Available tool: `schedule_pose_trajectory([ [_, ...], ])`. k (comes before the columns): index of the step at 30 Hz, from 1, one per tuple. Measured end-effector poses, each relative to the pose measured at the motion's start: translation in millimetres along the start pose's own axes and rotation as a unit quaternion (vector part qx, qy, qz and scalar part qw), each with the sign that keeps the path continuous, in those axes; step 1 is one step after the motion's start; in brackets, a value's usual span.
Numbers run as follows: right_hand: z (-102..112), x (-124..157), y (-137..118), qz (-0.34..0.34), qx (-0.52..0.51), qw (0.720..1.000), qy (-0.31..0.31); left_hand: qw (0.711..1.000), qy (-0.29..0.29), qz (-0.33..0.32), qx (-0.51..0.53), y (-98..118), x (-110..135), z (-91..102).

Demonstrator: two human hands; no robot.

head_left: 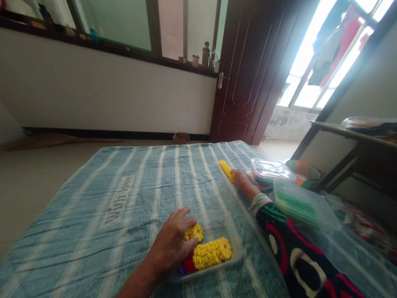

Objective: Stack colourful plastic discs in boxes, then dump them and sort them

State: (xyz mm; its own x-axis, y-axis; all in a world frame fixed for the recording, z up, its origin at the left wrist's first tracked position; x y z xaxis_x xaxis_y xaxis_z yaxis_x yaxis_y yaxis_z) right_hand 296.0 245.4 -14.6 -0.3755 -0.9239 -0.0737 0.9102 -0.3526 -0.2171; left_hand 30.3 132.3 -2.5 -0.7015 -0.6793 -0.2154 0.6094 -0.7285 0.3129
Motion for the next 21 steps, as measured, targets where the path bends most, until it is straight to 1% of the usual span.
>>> schedule_pose_trajectory([
  [6,10,6,0,-0.027,0.014,0.999,0.010,1.000,0.012,-0.003,0.015,0,0,0.7],
  [9,15,12,-1,-0.039,0.023,0.999,0.011,1.000,0.008,-0.006,0.018,0,0,0.3],
  [12,21,23,-6,-0.037,0.029,0.999,0.009,1.000,0.004,-0.008,0.019,2,0,0.2],
  [14,27,35,-10,-0.029,0.031,0.999,0.008,1.000,0.002,-0.006,0.018,2,1,0.3],
  [16,38,53,-20,0.008,0.007,1.000,0.017,1.000,-0.003,-0.003,0.017,4,1,-0.4],
  [17,46,65,-29,0.045,-0.021,0.999,0.022,1.000,-0.005,-0.003,0.017,4,1,-0.9],
  [19,62,96,-51,0.152,-0.094,0.984,0.020,1.000,-0.004,-0.004,0.020,5,1,-1.3],
  [21,69,129,-72,0.249,-0.131,0.959,-0.024,1.000,0.002,-0.008,0.025,6,1,-0.8],
])
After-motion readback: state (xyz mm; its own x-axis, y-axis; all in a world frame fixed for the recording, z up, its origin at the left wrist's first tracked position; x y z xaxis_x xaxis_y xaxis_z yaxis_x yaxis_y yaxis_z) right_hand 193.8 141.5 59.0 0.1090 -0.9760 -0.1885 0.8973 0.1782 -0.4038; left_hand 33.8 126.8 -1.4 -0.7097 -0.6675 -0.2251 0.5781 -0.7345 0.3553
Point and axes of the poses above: each hand's wrist, its own x-axis away from the middle knuckle, its own z-axis out of the back of the hand, y = z × x, the point moved 10 cm from there along -x, towards the middle knuckle, and after that the axes turned 12 degrees about -z, right-handed, at the moved point
